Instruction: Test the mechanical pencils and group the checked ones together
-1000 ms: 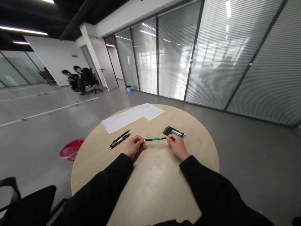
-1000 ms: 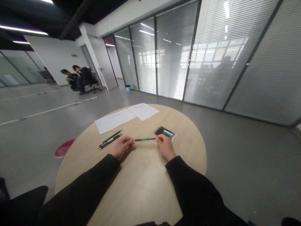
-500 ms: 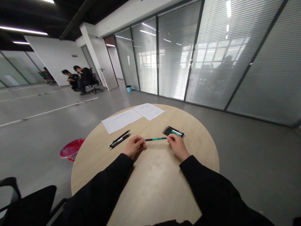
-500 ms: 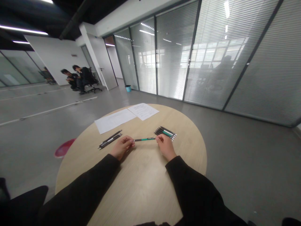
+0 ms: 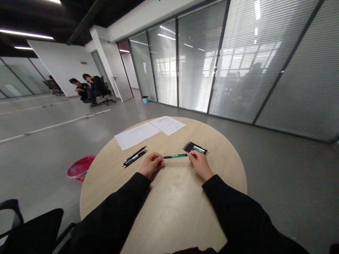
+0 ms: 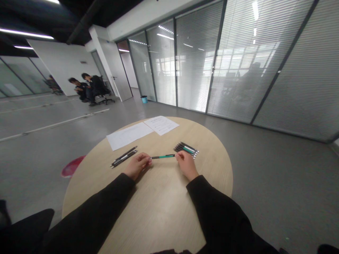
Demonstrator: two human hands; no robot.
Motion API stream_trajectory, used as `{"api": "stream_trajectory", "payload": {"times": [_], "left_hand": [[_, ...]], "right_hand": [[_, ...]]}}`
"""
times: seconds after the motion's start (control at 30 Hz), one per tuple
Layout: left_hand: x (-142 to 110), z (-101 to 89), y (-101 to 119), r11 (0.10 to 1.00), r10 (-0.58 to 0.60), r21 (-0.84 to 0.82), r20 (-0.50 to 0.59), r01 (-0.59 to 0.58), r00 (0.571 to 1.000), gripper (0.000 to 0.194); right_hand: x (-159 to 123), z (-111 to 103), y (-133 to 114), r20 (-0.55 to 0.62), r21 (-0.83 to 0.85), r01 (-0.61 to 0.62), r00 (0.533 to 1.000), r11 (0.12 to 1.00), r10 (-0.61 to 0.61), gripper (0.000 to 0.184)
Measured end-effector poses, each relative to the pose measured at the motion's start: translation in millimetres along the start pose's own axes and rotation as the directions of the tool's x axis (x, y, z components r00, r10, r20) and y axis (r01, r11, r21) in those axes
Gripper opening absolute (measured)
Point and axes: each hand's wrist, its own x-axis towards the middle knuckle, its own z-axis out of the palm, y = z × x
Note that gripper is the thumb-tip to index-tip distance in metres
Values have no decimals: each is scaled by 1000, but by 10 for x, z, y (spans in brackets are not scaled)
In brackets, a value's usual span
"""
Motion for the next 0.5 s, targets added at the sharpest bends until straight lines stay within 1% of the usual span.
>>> {"api": "stream_trajectory", "payload": {"times": [0.27,0.5], "left_hand": [[-6,-5,13,1000,13,1,6,-13,1000,34],[26,-34,-36,1000,4,-21,14,-4,1000,35]], "right_hand": [[2,-8,-23,4,4,0,1000,1000,0,27],[-12,-20,-65,4,2,1,1000,1000,-1,27]]}}
